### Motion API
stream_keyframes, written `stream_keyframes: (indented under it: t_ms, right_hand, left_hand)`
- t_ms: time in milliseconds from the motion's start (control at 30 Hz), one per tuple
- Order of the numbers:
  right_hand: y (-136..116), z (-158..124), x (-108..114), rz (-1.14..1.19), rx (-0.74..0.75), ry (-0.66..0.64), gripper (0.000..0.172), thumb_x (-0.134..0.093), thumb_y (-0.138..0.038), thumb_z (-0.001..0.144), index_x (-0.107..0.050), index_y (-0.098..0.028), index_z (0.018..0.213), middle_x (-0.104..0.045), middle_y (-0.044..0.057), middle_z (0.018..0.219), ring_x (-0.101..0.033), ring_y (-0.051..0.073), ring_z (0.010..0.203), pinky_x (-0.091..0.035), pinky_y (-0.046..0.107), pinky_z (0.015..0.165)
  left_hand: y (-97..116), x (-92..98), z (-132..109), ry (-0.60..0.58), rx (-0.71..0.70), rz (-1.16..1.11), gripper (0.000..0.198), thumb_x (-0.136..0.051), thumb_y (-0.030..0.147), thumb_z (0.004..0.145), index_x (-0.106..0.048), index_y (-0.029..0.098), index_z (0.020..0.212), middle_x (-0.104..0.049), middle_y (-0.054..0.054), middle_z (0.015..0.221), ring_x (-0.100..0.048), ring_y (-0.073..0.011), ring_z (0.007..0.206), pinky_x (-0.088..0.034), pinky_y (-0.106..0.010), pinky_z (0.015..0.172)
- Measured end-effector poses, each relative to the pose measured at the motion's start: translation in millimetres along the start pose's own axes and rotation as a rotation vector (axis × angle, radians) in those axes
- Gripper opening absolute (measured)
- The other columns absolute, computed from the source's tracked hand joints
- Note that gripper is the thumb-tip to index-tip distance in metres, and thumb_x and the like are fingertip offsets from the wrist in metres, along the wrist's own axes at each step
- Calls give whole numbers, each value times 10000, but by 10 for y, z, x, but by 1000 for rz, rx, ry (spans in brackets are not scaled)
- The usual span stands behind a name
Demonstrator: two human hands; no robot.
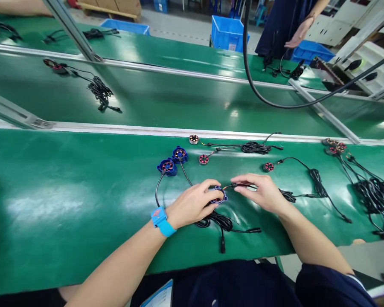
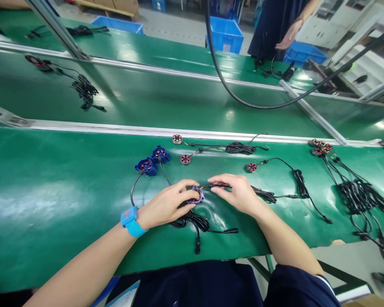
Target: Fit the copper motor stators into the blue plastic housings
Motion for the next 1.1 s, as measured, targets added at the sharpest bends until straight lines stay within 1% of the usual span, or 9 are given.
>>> stream_keyframes:
  t_ms: [67,200,333,433,567,800,933,1000,1100]
  right_hand:
    - [-29,-8,-33,-19,40,37,238,-672,-278,913,-715,-258,1146,-758,12,1053,-729,164,917,-613,303,837]
    - [-111,-48,-139,-87,155,114,185,-656,-257,929,-742,-272,1093,-763,13,1022,-733,167,893,-625,323,830]
    - [-188,-79,-281,-174,289,240,174,-640,-247,943,-747,-268,1078,-771,25,987,-739,163,849,-644,311,780]
    - [-229,-89,-402,-299,410,281,177,-619,-194,952,-732,-233,1082,-770,33,969,-735,145,829,-639,275,768]
    - [-256,-104,-491,-407,506,233,218,-567,-131,966,-707,-201,1117,-763,52,984,-725,143,862,-626,261,779]
    - [-323,-107,-447,-451,495,76,188,-515,-151,997,-699,-183,1020,-736,52,902,-704,145,831,-590,253,727]
    - [-326,-72,-483,-579,479,-7,211,-482,-167,1010,-691,-185,992,-708,40,831,-667,159,757,-552,282,678]
    - [-312,-56,-502,-605,484,-5,209,-489,-169,1007,-693,-195,975,-703,30,811,-655,160,729,-538,289,674]
    - [-304,-63,-475,-541,525,99,178,-522,-178,999,-697,-198,1020,-734,30,892,-675,142,791,-551,267,750]
  left_hand:
    - [-23,-11,11,17,51,45,187,-630,314,939,-616,234,1108,-543,-77,1259,-631,-158,828,-560,-337,778]
    - [-29,-37,40,77,141,144,380,-719,487,863,-600,196,1078,-549,-48,1027,-603,-184,794,-541,-330,696]
    - [-17,-47,70,99,237,172,319,-730,427,869,-559,184,988,-531,-30,960,-600,-193,815,-530,-324,709]
    - [-21,-23,86,92,278,200,270,-724,355,872,-533,184,957,-525,-34,961,-594,-206,819,-529,-342,716]
    - [-43,12,95,86,277,200,228,-692,293,874,-505,187,951,-523,-37,967,-580,-201,800,-525,-347,714]
    - [-46,24,83,86,275,147,212,-669,261,871,-491,206,973,-517,-26,986,-589,-186,808,-518,-325,707]
    - [-19,41,98,69,258,171,196,-658,281,893,-491,202,960,-517,-30,977,-582,-187,785,-510,-330,682]
    - [-16,43,102,56,246,192,195,-654,293,902,-492,200,958,-518,-33,972,-581,-191,788,-507,-333,681]
    - [-35,43,86,63,258,203,222,-672,298,892,-492,198,977,-518,-35,985,-589,-194,805,-512,-334,701]
Point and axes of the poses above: each hand's wrist, its own z-axis towards the middle knuckle, its own x-axis out of the back of the hand, y = z × x, the point moved 5 cm from there along z, towards the middle knuckle
